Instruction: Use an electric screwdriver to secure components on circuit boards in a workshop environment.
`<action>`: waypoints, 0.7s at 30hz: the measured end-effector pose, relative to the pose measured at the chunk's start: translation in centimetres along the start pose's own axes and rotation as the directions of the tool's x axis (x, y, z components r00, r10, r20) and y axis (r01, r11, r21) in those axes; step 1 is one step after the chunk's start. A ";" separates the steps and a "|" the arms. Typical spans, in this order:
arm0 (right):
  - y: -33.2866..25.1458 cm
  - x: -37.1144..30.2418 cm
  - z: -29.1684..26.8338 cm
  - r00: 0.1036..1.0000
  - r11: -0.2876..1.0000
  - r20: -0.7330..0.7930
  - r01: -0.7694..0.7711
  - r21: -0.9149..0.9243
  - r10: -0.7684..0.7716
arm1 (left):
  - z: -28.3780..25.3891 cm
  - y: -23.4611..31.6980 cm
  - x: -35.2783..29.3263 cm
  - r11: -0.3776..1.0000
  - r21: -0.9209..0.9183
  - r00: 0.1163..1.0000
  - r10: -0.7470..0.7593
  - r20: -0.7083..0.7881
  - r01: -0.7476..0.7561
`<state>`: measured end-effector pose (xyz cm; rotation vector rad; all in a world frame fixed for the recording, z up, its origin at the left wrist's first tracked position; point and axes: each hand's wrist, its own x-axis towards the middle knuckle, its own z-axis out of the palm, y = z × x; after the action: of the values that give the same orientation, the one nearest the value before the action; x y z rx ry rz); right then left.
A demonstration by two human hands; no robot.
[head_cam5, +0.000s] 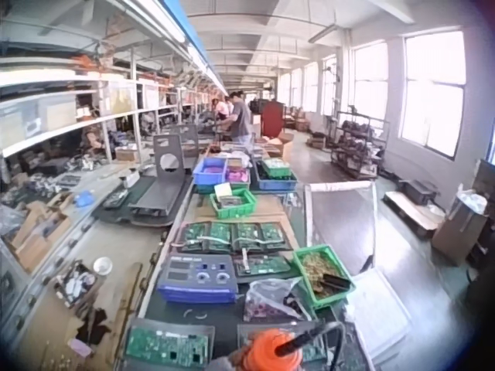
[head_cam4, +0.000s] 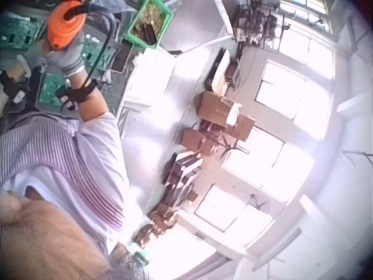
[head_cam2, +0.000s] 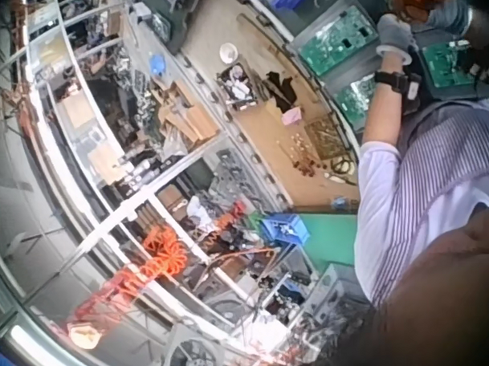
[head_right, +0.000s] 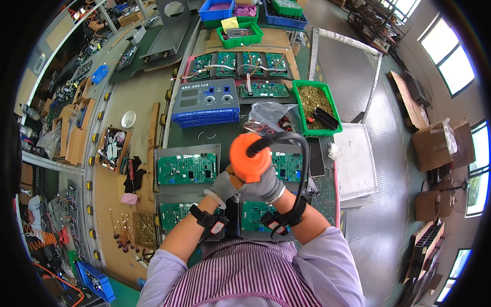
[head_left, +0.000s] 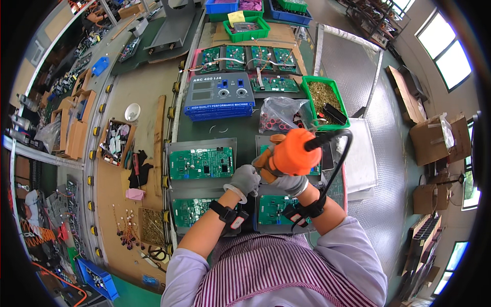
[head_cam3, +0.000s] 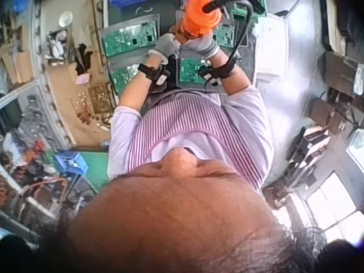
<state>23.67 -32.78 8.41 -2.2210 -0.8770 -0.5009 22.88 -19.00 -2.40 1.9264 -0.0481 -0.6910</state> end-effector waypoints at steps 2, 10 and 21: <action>0.6 -1.7 0.0 0.971 0.910 0.128 -0.233 0.344 0.200 | -0.9 3.1 -1.4 0.992 -0.051 0.993 -0.118 0.011 0.118; -1.3 0.6 0.4 0.899 0.716 -0.010 -0.341 0.610 0.437 | -1.2 2.4 -1.4 0.950 -0.165 0.964 -0.252 0.086 0.264; -1.7 1.1 -0.9 0.899 0.646 0.088 -0.374 0.666 0.429 | -0.6 1.4 -0.7 0.905 -0.377 0.981 -0.184 0.066 0.196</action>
<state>23.18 -32.04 10.38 -1.6189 -0.3879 -0.0246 22.97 -18.91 -0.78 1.5556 0.2451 -0.7940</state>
